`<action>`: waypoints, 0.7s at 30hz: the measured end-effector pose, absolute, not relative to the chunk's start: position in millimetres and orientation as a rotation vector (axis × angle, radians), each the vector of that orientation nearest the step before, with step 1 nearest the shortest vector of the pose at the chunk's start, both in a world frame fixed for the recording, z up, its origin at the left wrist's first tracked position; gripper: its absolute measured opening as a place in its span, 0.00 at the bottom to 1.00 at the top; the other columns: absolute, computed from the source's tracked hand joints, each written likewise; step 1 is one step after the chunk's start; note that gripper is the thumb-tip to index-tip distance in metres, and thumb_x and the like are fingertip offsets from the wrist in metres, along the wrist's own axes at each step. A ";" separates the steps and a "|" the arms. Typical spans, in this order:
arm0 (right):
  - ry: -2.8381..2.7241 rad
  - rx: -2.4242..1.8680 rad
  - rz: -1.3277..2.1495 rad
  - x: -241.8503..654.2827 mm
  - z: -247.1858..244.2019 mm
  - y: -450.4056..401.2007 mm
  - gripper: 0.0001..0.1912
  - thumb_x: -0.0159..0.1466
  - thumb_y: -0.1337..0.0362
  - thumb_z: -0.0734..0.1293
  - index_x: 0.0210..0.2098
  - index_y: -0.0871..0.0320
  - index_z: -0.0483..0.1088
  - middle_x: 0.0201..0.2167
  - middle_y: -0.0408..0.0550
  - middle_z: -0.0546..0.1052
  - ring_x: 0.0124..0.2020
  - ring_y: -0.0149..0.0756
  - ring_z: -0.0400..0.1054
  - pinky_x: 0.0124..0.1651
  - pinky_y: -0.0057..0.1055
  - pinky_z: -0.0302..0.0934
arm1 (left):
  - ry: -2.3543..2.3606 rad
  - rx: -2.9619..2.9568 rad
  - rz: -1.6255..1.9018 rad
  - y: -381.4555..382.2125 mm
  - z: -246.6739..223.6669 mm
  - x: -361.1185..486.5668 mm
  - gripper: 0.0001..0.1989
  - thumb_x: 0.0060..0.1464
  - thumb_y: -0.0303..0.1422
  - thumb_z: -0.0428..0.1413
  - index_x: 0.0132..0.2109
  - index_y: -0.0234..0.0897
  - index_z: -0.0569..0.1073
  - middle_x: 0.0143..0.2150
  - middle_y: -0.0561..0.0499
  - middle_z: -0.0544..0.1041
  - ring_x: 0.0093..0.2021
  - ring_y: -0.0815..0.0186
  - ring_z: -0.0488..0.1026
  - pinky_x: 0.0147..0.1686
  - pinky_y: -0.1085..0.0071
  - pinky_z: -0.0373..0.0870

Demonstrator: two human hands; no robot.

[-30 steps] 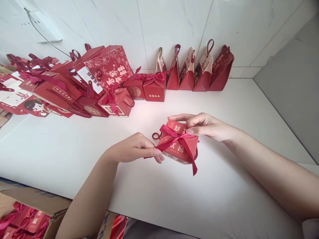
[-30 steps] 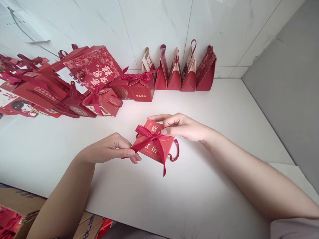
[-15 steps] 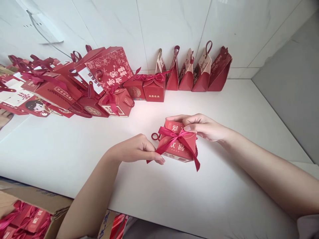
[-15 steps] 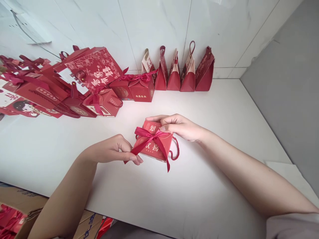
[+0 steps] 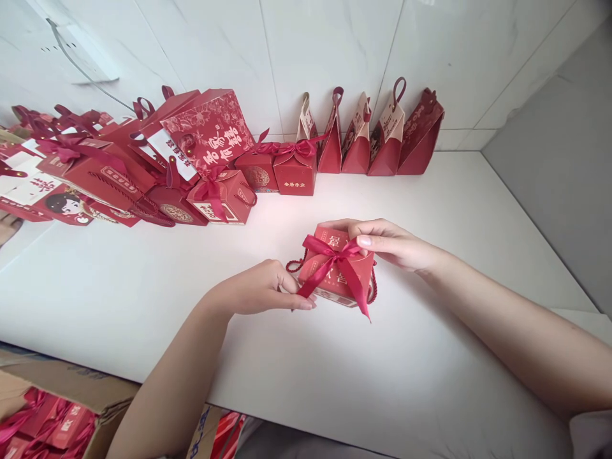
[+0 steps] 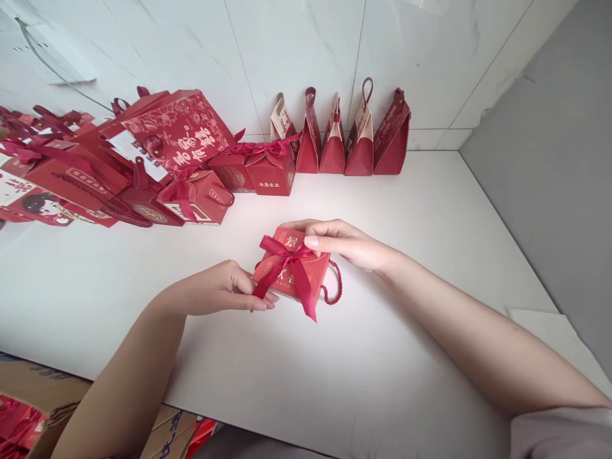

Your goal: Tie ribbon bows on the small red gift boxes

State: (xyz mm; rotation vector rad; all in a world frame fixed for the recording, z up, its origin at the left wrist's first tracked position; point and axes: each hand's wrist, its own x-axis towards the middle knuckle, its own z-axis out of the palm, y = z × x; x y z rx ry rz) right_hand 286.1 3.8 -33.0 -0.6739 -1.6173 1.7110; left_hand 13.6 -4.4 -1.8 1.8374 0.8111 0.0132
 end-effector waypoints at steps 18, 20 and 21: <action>-1.673 -0.644 1.768 275.9 -30.1 -6.8 0.17 0.67 0.53 0.65 0.29 0.58 0.71 0.65 0.50 0.65 0.59 0.48 0.66 0.59 0.43 0.57 | 1.212 2.029 0.843 -1.7 9.5 11.5 0.12 0.60 0.41 0.56 0.47 0.41 0.73 0.59 0.46 0.71 0.61 0.58 0.67 0.56 0.63 0.68; -1.667 -0.636 1.777 273.9 -29.6 -8.9 0.18 0.67 0.52 0.65 0.27 0.58 0.70 0.65 0.50 0.65 0.59 0.48 0.66 0.59 0.44 0.57 | 1.099 2.062 0.825 -10.4 5.1 27.5 0.10 0.59 0.39 0.57 0.46 0.41 0.73 0.59 0.45 0.70 0.62 0.57 0.65 0.61 0.59 0.64; -1.664 -0.637 1.765 273.2 -29.0 -9.8 0.19 0.67 0.52 0.65 0.27 0.58 0.70 0.65 0.50 0.65 0.59 0.48 0.66 0.60 0.45 0.56 | 1.051 2.073 0.783 -13.8 3.5 33.4 0.09 0.59 0.38 0.57 0.45 0.40 0.74 0.59 0.45 0.70 0.63 0.57 0.65 0.62 0.58 0.63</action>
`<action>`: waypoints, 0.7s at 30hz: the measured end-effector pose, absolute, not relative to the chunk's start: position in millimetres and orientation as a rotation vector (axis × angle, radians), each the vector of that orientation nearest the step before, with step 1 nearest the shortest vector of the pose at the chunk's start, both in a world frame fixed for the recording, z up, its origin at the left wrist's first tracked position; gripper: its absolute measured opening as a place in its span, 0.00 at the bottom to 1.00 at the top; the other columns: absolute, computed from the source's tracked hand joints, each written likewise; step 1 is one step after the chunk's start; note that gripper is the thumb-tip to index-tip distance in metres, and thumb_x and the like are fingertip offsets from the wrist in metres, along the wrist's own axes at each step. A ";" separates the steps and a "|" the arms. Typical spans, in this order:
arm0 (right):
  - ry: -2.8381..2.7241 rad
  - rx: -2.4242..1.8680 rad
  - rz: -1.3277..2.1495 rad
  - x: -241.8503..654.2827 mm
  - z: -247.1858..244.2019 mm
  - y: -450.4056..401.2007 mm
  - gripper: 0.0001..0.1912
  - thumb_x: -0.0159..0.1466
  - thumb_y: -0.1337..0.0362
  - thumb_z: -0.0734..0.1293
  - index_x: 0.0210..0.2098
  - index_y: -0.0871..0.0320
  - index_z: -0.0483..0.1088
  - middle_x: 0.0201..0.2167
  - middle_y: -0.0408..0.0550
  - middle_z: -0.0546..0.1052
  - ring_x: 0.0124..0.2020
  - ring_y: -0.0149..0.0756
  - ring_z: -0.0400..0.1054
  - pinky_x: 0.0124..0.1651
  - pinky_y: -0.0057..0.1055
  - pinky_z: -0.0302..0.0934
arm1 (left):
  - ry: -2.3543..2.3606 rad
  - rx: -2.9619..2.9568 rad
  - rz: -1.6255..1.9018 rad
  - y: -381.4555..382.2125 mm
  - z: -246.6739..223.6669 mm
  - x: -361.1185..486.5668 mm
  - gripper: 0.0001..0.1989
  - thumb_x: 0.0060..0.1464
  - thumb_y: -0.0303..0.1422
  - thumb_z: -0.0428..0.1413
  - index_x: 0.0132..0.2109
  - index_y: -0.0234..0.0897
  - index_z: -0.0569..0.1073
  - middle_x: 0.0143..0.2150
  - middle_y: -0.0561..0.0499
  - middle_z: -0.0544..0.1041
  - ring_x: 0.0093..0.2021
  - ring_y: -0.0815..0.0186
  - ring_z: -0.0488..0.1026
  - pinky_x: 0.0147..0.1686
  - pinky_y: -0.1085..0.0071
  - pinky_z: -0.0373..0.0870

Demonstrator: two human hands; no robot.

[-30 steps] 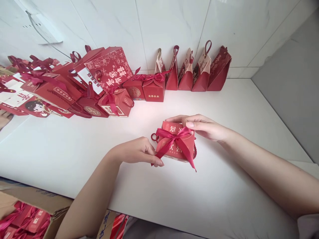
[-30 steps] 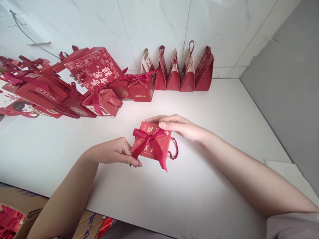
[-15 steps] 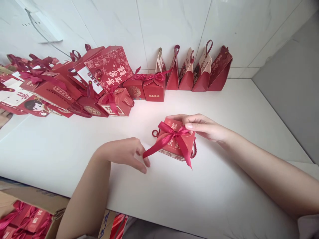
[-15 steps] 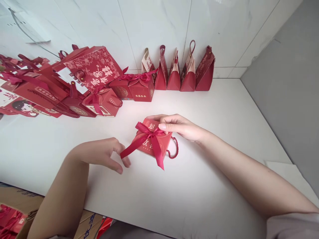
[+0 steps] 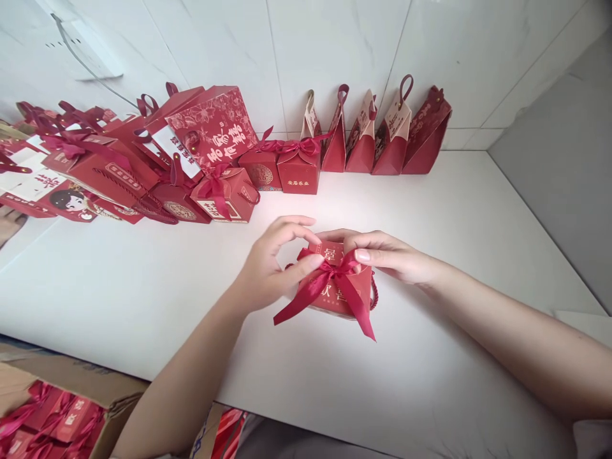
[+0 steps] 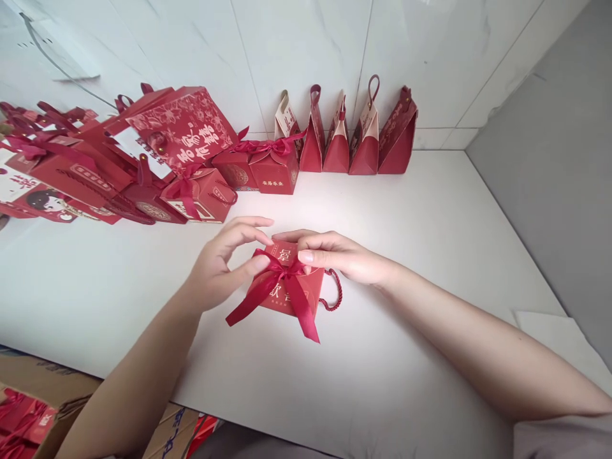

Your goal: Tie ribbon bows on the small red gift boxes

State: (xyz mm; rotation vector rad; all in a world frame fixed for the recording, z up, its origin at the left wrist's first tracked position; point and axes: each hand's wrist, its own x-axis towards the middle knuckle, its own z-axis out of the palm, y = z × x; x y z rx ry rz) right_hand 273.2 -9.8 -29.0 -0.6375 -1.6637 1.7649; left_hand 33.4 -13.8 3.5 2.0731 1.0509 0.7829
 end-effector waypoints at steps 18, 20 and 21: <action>-1.661 -0.699 1.551 272.5 -30.3 -10.1 0.18 0.69 0.60 0.66 0.22 0.57 0.70 0.58 0.48 0.72 0.63 0.45 0.63 0.61 0.42 0.58 | 1.092 1.975 0.604 -21.9 -0.1 49.7 0.03 0.56 0.31 0.57 0.36 0.41 0.77 0.60 0.50 0.70 0.66 0.58 0.63 0.63 0.62 0.63; -1.645 -0.711 1.546 272.6 -31.6 -9.4 0.18 0.68 0.62 0.66 0.21 0.57 0.70 0.58 0.48 0.71 0.62 0.44 0.64 0.61 0.42 0.59 | 1.125 1.948 0.594 -22.0 -0.3 50.6 0.03 0.55 0.32 0.58 0.35 0.41 0.77 0.58 0.50 0.72 0.66 0.58 0.62 0.62 0.62 0.63; -1.631 -0.720 1.548 272.6 -32.6 -9.1 0.17 0.68 0.62 0.66 0.22 0.57 0.71 0.58 0.48 0.71 0.62 0.44 0.64 0.62 0.42 0.59 | 1.136 1.942 0.590 -22.1 -0.2 51.1 0.03 0.55 0.32 0.58 0.35 0.41 0.77 0.57 0.50 0.72 0.66 0.57 0.62 0.62 0.61 0.63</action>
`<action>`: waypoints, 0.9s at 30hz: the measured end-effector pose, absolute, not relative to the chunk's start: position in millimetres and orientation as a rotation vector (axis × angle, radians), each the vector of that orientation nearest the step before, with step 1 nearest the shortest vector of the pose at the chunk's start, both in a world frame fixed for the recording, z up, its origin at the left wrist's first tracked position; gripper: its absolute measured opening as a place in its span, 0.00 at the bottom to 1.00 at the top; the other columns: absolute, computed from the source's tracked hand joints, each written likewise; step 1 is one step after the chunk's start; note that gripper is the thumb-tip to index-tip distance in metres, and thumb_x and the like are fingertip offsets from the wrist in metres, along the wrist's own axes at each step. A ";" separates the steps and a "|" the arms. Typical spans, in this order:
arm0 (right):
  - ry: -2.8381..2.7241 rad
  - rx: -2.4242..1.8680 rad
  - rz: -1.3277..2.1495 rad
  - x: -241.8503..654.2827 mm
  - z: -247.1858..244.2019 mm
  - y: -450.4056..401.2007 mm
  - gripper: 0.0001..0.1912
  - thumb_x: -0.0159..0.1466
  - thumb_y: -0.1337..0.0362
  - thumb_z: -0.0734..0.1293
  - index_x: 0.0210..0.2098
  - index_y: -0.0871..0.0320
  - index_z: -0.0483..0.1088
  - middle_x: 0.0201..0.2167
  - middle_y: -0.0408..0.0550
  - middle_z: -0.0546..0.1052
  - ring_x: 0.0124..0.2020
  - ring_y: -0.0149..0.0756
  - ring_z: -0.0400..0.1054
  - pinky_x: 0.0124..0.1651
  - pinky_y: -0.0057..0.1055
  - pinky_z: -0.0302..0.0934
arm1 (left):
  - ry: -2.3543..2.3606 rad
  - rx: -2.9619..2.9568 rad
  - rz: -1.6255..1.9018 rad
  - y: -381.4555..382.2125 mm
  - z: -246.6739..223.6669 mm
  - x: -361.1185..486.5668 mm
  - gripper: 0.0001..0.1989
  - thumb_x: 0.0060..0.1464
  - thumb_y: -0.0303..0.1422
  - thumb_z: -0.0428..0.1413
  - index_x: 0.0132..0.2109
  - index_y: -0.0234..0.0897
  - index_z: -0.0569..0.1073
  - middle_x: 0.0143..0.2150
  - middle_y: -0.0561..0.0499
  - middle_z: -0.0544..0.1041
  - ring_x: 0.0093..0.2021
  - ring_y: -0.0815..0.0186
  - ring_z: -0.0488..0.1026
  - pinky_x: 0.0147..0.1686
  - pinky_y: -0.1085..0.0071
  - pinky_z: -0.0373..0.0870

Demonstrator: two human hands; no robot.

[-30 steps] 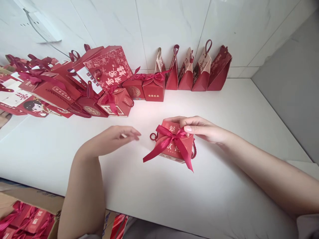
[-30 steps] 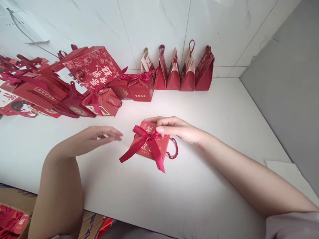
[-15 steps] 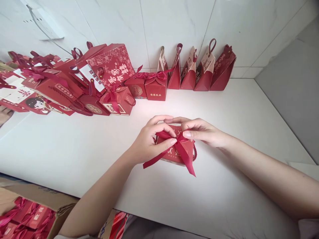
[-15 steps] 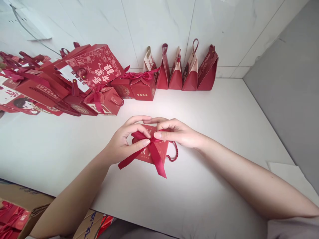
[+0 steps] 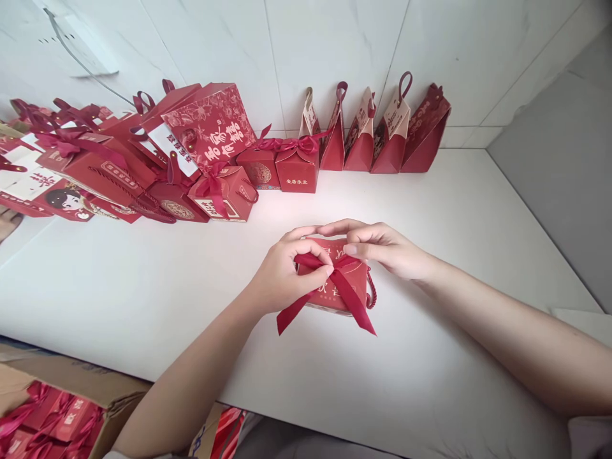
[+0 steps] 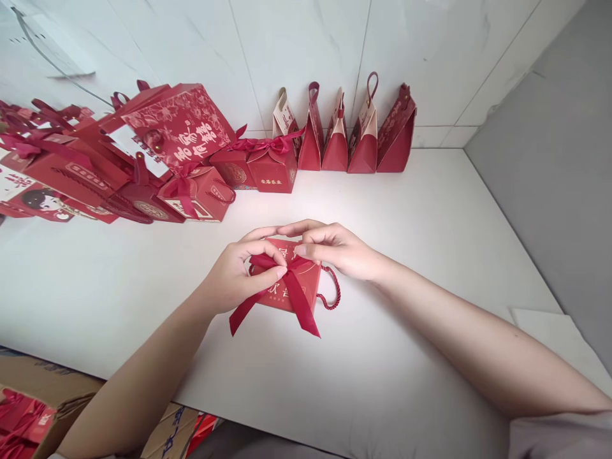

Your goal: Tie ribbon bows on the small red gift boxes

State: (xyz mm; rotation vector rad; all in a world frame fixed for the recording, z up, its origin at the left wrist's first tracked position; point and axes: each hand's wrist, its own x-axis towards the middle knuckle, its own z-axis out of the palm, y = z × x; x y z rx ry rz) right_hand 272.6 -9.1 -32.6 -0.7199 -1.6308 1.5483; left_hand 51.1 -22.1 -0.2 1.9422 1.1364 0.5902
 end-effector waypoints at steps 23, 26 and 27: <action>-1.584 -0.615 1.655 276.6 -39.5 -1.8 0.19 0.71 0.54 0.61 0.33 0.53 0.80 0.54 0.46 0.75 0.57 0.43 0.67 0.62 0.43 0.57 | 0.937 1.885 0.511 -18.9 1.8 40.0 0.09 0.52 0.33 0.63 0.42 0.41 0.74 0.62 0.50 0.66 0.62 0.58 0.66 0.62 0.62 0.63; -1.569 -0.610 1.671 276.2 -39.7 -2.5 0.17 0.71 0.55 0.61 0.34 0.52 0.79 0.53 0.46 0.75 0.57 0.43 0.67 0.60 0.42 0.58 | 0.892 1.796 0.449 -17.4 5.4 35.9 0.18 0.51 0.36 0.65 0.48 0.42 0.71 0.62 0.49 0.65 0.60 0.57 0.68 0.58 0.61 0.67; -1.566 -0.609 1.677 276.1 -39.8 -2.7 0.17 0.71 0.55 0.62 0.33 0.53 0.79 0.53 0.46 0.75 0.56 0.43 0.67 0.59 0.41 0.59 | 0.891 1.761 0.432 -17.2 5.7 35.2 0.21 0.50 0.38 0.65 0.49 0.43 0.69 0.61 0.49 0.67 0.58 0.57 0.70 0.56 0.61 0.69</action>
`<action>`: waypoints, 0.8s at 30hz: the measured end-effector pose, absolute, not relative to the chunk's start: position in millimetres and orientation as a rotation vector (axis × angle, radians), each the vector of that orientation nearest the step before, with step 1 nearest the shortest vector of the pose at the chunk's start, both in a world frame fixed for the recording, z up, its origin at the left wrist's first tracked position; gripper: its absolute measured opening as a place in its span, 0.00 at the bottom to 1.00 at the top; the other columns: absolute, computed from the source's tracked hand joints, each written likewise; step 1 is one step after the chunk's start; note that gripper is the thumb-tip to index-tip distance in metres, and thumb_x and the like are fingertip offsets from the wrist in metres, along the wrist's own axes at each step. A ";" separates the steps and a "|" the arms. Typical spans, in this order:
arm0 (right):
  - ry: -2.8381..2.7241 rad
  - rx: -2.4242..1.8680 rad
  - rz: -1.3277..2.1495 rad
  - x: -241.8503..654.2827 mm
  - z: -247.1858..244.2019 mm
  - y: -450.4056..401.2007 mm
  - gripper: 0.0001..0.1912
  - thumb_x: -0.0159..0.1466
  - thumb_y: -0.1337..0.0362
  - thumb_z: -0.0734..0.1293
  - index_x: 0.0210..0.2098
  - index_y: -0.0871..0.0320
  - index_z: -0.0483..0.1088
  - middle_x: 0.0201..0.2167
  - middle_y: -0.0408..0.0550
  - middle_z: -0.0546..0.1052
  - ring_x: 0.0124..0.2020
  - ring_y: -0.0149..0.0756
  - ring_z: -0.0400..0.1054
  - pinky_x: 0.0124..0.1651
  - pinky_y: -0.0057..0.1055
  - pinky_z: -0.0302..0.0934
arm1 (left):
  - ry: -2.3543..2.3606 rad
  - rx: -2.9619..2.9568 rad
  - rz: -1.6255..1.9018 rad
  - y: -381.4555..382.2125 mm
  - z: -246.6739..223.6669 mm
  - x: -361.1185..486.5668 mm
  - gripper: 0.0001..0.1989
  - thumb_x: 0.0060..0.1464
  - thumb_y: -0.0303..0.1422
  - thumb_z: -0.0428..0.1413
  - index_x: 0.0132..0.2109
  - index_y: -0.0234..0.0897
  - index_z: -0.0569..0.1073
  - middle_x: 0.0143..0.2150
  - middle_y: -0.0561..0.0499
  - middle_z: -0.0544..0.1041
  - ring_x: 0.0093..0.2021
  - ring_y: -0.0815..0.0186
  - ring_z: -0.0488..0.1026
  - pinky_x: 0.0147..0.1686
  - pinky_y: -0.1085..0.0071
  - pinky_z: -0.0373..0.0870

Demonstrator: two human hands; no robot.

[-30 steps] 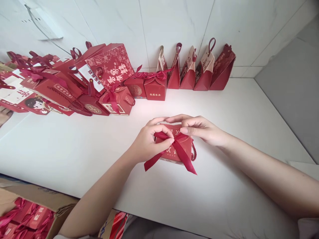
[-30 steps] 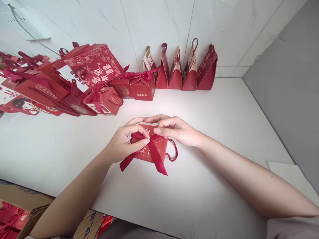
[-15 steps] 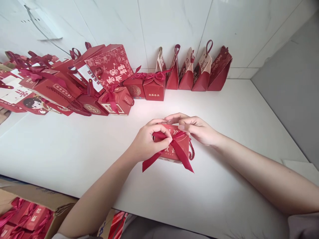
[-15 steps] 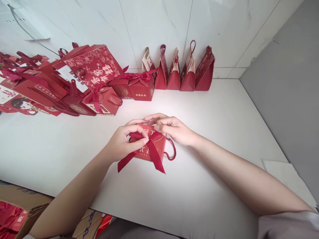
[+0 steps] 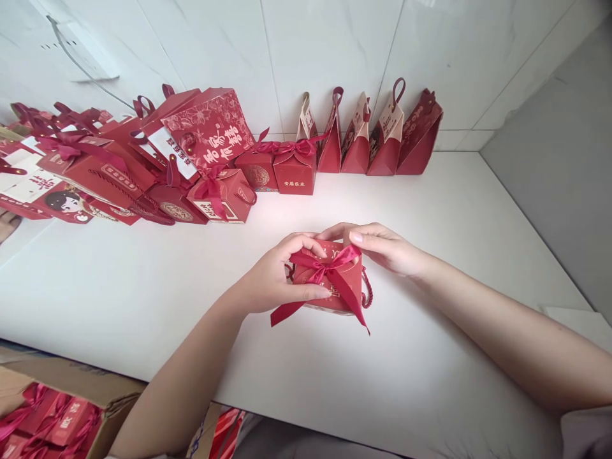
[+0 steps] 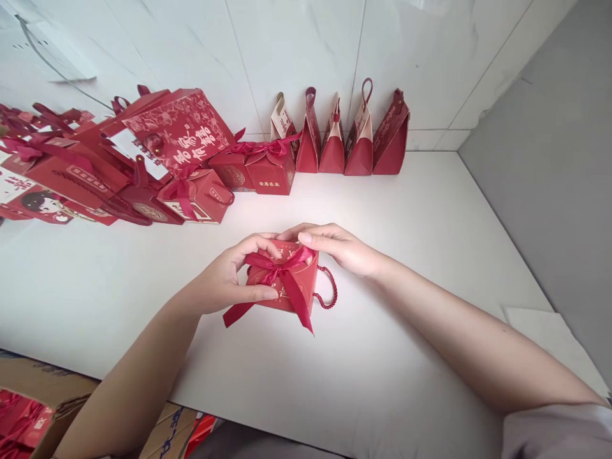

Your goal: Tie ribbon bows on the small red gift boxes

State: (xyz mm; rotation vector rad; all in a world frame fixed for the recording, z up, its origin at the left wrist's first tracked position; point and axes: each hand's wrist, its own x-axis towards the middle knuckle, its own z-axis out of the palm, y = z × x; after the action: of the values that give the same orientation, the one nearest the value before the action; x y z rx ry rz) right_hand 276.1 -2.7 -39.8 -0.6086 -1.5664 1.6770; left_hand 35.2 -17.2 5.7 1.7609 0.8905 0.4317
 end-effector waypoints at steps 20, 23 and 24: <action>-1.705 -0.698 1.614 278.5 -30.7 -5.0 0.13 0.66 0.57 0.69 0.28 0.57 0.74 0.57 0.51 0.71 0.56 0.44 0.68 0.54 0.39 0.63 | 0.983 1.726 -0.189 -10.2 32.7 -0.4 0.22 0.58 0.47 0.56 0.24 0.36 0.79 0.25 0.50 0.77 0.26 0.67 0.71 0.28 0.72 0.66; -1.714 -0.692 1.609 279.1 -31.4 -4.0 0.12 0.66 0.58 0.69 0.28 0.57 0.74 0.57 0.50 0.72 0.56 0.43 0.68 0.55 0.39 0.64 | 0.925 1.513 -0.160 -13.2 32.2 5.2 0.23 0.60 0.45 0.54 0.25 0.35 0.79 0.28 0.46 0.79 0.31 0.63 0.76 0.32 0.71 0.71; -1.715 -0.692 1.599 279.2 -31.6 -3.6 0.12 0.66 0.58 0.69 0.28 0.57 0.74 0.57 0.50 0.72 0.56 0.43 0.68 0.55 0.39 0.63 | 0.938 1.486 -0.123 -13.6 31.7 6.3 0.21 0.60 0.45 0.54 0.27 0.35 0.80 0.29 0.46 0.80 0.33 0.62 0.77 0.33 0.71 0.72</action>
State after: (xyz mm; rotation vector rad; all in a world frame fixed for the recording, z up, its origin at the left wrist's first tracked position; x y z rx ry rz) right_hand 279.2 -3.6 -31.6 -0.6921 -1.7150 1.5990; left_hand 6.3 -13.6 31.7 1.4862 0.9382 -0.1233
